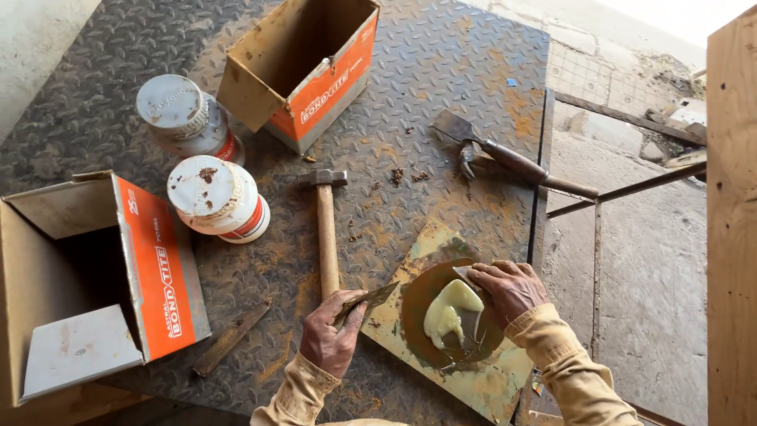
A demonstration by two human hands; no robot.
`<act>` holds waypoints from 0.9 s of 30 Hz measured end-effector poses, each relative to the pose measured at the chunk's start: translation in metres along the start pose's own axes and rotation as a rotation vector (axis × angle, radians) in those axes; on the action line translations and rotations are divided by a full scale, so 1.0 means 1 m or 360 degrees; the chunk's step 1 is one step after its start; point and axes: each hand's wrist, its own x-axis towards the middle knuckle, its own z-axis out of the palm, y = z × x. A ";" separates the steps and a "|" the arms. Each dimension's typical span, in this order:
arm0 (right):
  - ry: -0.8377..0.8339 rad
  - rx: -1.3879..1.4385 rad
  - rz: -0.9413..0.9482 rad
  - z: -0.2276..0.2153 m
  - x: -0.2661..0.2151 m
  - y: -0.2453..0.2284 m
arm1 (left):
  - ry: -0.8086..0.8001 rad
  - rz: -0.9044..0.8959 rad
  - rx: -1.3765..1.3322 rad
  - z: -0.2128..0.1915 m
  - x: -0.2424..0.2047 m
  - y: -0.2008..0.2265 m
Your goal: The person kneads a piece of white epoxy putty on a metal table, then works brown hardener powder into it, repeatedly folding, pressing and smearing the material with a putty knife until it turns a uniform brown color.
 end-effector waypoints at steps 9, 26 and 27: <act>-0.0168 -0.0073 -0.0069 -0.006 0.012 0.003 | -0.0048 -0.0055 0.0029 0.006 0.007 0.002; -0.0349 -0.0096 -0.0244 0.017 0.034 0.009 | -0.0045 -0.0167 0.0035 0.010 0.012 -0.002; -0.0351 -0.0091 -0.0239 0.014 0.037 0.008 | -0.0052 -0.0169 0.0037 0.011 0.013 -0.006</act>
